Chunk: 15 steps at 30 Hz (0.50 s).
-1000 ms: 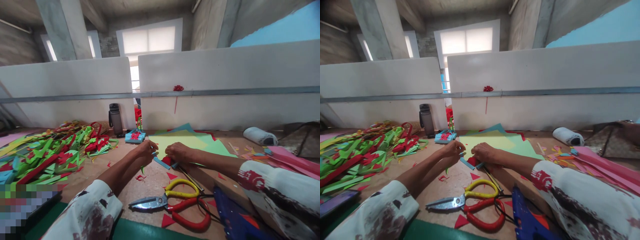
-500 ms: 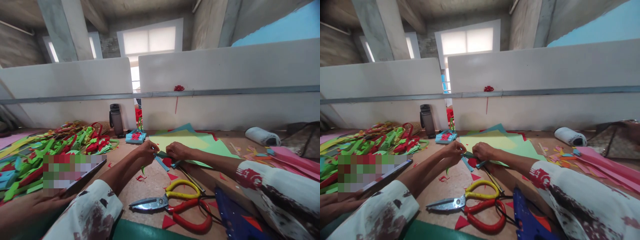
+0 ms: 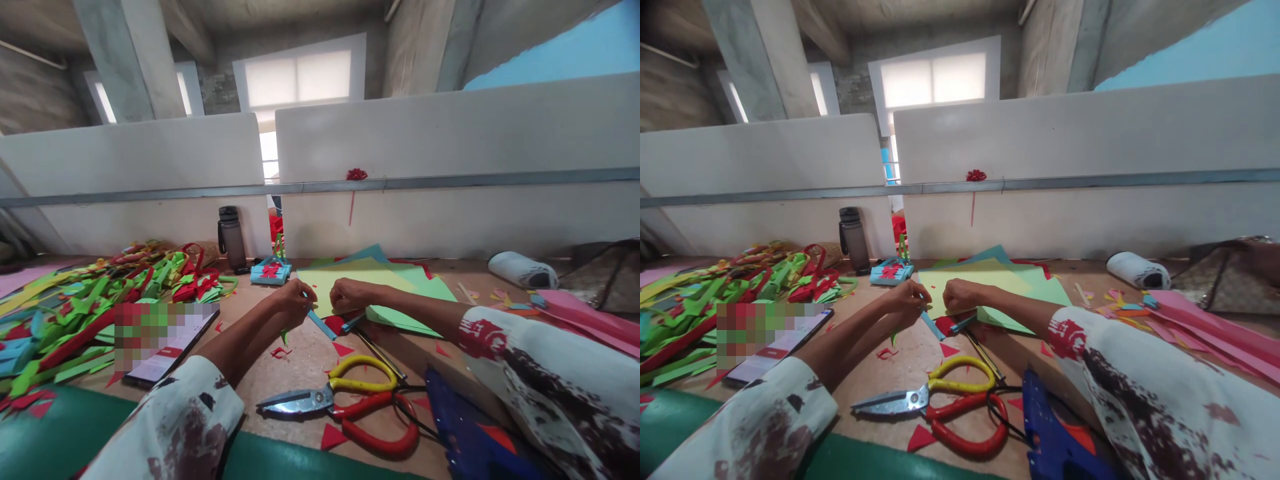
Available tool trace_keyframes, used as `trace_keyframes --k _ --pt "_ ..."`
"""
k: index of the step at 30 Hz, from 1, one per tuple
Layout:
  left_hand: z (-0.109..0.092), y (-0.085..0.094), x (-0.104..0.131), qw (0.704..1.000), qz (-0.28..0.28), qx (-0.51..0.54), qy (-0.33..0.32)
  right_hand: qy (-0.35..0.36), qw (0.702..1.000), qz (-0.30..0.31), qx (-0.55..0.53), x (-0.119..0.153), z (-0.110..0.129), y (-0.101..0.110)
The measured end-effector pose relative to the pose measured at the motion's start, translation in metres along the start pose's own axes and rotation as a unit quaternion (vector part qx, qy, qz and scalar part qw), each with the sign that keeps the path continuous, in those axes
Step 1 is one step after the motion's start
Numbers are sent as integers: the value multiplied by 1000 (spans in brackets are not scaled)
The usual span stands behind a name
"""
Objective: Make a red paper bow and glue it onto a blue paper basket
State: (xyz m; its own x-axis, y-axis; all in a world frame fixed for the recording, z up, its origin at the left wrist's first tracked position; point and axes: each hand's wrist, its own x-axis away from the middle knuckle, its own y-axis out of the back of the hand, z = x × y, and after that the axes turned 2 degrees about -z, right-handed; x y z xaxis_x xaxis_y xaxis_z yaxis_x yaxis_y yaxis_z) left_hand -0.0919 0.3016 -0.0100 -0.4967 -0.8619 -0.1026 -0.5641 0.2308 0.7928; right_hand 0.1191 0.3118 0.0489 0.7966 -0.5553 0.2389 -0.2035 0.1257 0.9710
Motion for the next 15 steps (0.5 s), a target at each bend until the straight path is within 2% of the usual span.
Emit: trace_keyframes --k 9,15 --pt "-1 2 3 1000 -1 10 5 10 997 -50 62 -2 17 -13" --pt "0 -1 1 1000 -5 29 3 3 995 -79 61 1 24 -10"
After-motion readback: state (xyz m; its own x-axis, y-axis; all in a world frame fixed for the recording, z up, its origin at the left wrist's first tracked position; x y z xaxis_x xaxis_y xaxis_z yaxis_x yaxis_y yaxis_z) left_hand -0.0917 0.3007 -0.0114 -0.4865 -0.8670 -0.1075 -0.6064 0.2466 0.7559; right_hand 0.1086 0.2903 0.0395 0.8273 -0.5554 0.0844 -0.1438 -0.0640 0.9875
